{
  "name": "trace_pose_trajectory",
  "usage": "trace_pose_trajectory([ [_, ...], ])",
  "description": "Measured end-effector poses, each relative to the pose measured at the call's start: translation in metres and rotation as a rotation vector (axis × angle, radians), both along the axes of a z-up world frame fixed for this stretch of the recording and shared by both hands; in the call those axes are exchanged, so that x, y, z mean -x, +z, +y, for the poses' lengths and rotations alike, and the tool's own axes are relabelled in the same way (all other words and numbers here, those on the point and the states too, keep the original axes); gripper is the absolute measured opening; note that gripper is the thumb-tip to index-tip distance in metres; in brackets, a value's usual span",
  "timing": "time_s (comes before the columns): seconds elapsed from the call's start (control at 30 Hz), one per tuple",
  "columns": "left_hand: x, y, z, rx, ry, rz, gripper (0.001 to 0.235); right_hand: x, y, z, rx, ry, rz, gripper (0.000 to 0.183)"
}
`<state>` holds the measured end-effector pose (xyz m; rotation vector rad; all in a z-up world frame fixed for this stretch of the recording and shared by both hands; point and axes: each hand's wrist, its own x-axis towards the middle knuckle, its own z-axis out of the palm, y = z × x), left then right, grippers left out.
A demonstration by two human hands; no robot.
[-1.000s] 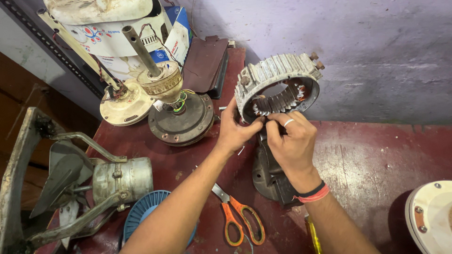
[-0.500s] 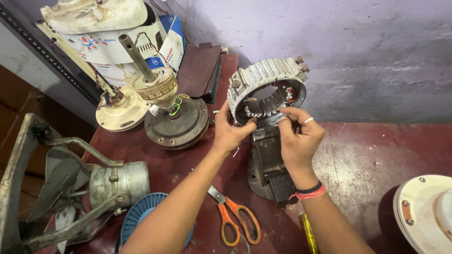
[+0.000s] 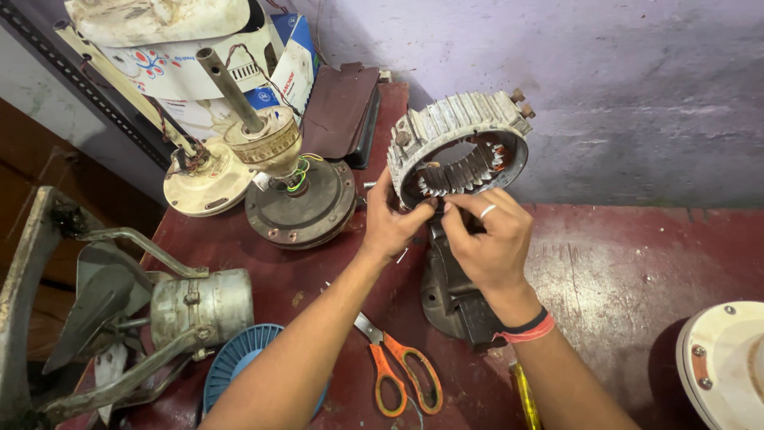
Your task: The person works on a disassembled electric motor stator clamped in a bench vise. They use a screwdriver to adjust and press down copper windings within the stator slots, repeatedly rotating the stator to access different sections. A blue fan blade is briefly handled and set aside.
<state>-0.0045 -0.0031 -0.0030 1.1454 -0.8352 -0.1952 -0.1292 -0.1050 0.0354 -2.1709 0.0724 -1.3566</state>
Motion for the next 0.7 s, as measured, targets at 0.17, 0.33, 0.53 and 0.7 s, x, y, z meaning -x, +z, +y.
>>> trace_pose_trajectory([
  [0.17, 0.0007, 0.0014, 0.0013, -0.015, 0.011, -0.04, 0.053, 0.0015, 0.0001, -0.0001, 0.051, 0.113, 0.014, 0.011],
  [0.33, 0.0001, 0.0027, 0.003, -0.049, 0.046, -0.104, 0.055, -0.001, -0.0021, -0.0059, -0.111, 0.129, 0.128, 0.015],
  [0.53, -0.0008, -0.0001, 0.0005, 0.005, 0.023, -0.094, 0.058, -0.0038, -0.0073, -0.0035, -0.18, 0.083, 0.122, 0.015],
  [0.7, 0.0001, -0.0006, 0.0005, -0.01, 0.036, -0.099, 0.057, -0.0026, -0.0051, -0.003, -0.203, 0.087, 0.151, 0.016],
])
